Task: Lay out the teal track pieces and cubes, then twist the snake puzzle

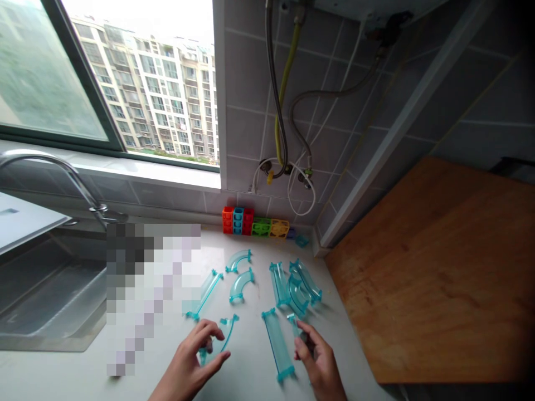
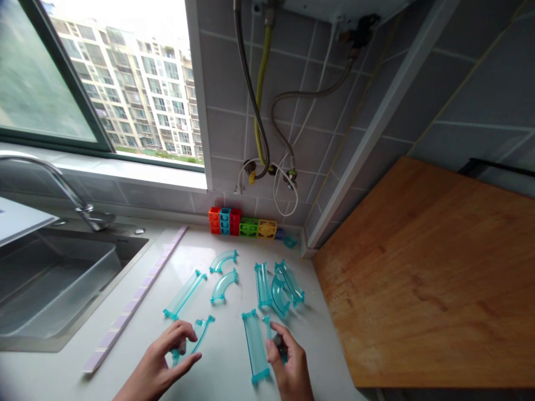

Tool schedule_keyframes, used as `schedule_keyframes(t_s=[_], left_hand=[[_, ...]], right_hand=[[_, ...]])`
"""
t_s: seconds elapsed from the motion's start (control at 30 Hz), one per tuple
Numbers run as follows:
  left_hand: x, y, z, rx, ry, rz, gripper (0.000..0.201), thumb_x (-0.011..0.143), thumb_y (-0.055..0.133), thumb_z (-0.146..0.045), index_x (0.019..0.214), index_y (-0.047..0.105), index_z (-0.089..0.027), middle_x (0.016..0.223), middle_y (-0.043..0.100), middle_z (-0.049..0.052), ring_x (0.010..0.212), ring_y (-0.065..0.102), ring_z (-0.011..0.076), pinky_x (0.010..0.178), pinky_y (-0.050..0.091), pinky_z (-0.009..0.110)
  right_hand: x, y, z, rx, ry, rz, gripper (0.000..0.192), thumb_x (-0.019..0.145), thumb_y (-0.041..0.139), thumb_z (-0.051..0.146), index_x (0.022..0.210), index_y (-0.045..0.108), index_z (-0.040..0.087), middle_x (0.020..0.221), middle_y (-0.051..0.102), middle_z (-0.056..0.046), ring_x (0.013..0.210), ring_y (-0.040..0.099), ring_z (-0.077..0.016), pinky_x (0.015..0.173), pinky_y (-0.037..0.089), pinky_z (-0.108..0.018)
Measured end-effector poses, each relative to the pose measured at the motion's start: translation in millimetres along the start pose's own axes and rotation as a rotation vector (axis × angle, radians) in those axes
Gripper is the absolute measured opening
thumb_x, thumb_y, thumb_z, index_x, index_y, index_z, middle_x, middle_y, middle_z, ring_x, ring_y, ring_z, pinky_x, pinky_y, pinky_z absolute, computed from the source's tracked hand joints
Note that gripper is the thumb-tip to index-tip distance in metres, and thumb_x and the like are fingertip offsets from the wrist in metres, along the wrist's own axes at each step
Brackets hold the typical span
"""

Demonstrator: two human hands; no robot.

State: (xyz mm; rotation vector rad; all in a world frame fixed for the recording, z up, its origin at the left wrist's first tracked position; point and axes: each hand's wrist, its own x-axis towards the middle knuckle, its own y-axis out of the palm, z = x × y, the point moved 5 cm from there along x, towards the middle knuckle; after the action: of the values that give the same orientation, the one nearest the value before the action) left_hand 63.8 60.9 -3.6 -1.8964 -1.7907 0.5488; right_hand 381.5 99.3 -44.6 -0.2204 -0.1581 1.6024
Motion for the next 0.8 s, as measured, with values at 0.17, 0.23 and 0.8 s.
schedule_keyframes(t_s=[0.17,0.23,0.8], left_hand=[[2,1.1,29,0.236,0.008,-0.018,0.028,0.096,0.064,-0.052,0.108,0.066,-0.028,0.119,0.064,0.008,0.085,0.070,0.0214,0.081,0.059,0.035],[4,6.8,37,0.283,0.029,-0.010,0.026,0.097,0.062,-0.051,0.110,0.065,-0.029,0.120,0.064,0.008,0.089,0.072,0.0220,0.081,0.060,0.034],[21,18.0,45,0.425,0.133,-0.021,0.032,0.095,0.064,-0.051,0.117,0.068,-0.028,0.122,0.065,0.009,0.092,0.076,0.0262,0.078,0.062,0.036]], right_hand=[[17,-43,-9,-0.379,-0.098,-0.135,0.047,0.093,0.067,0.053,0.125,0.073,0.019,0.118,0.077,-0.014,0.102,0.073,-0.0297,0.092,0.059,-0.039],[16,-43,-14,-0.475,-0.135,-0.139,0.047,0.094,0.065,0.051,0.129,0.071,0.019,0.115,0.077,-0.013,0.101,0.074,-0.0294,0.092,0.059,-0.041],[-4,-29,-33,-0.726,-0.359,-0.174,0.041,0.099,0.063,0.038,0.138,0.062,0.025,0.124,0.069,-0.014,0.115,0.066,-0.0330,0.098,0.059,-0.050]])
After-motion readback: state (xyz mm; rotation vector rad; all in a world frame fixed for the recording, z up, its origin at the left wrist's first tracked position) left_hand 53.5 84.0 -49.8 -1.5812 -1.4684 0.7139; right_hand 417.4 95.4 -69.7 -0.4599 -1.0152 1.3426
